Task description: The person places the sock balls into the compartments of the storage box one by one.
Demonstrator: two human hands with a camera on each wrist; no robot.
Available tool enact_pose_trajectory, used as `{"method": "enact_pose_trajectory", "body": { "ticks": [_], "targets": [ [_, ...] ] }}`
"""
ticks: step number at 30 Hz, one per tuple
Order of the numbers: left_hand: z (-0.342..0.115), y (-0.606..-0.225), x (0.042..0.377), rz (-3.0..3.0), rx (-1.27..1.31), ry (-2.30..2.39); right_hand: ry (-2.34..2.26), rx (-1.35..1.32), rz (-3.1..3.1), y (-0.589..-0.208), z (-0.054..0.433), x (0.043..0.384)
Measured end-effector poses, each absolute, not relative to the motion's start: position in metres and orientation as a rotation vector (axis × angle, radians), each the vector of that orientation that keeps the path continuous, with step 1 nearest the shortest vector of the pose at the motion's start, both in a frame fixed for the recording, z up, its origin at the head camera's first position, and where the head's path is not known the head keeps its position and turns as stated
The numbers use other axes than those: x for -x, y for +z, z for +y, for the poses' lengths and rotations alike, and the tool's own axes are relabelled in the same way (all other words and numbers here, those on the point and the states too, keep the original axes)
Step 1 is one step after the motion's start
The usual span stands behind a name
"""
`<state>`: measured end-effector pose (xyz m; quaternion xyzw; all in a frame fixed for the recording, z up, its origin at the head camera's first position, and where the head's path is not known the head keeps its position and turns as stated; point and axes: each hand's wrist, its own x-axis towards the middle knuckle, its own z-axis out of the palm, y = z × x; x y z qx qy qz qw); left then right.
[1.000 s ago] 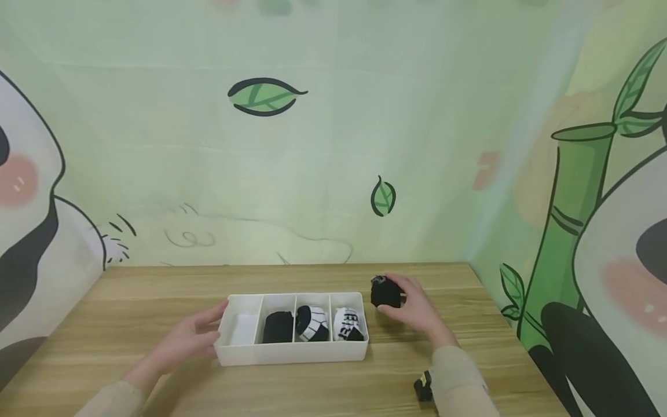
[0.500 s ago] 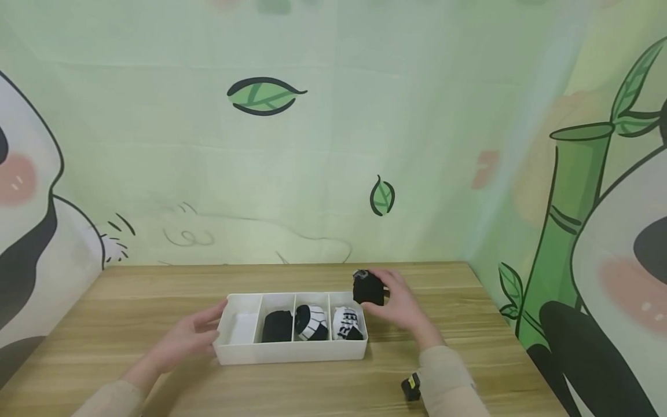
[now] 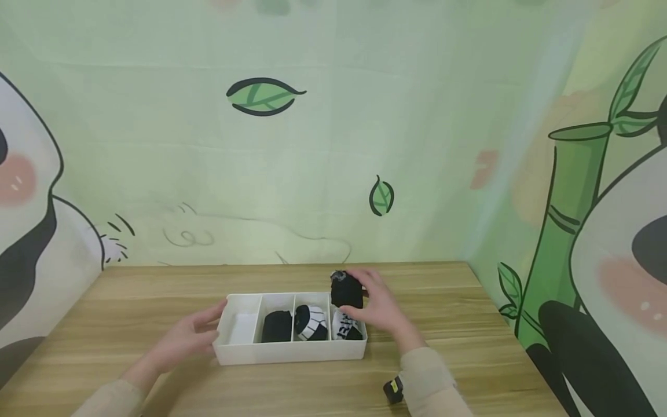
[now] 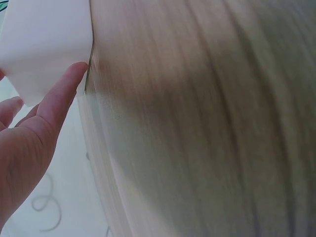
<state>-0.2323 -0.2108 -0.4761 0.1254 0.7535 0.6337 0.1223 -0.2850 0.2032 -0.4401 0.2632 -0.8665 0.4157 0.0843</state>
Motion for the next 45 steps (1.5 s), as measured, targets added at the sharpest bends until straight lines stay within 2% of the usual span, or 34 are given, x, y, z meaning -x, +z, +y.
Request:
{"method": "enact_pose_trajectory", "body": {
  "ticks": [26,45],
  "targets": [
    [-0.210,-0.475,0.231,2.220,-0.339,1.846,1.337,-0.983,-2.554,-0.448,0.137,0.273],
    [-0.209,-0.475,0.231,2.275,-0.276,1.816,1.249,-1.009,-2.620,-0.449,0.098,0.265]
  ]
}}
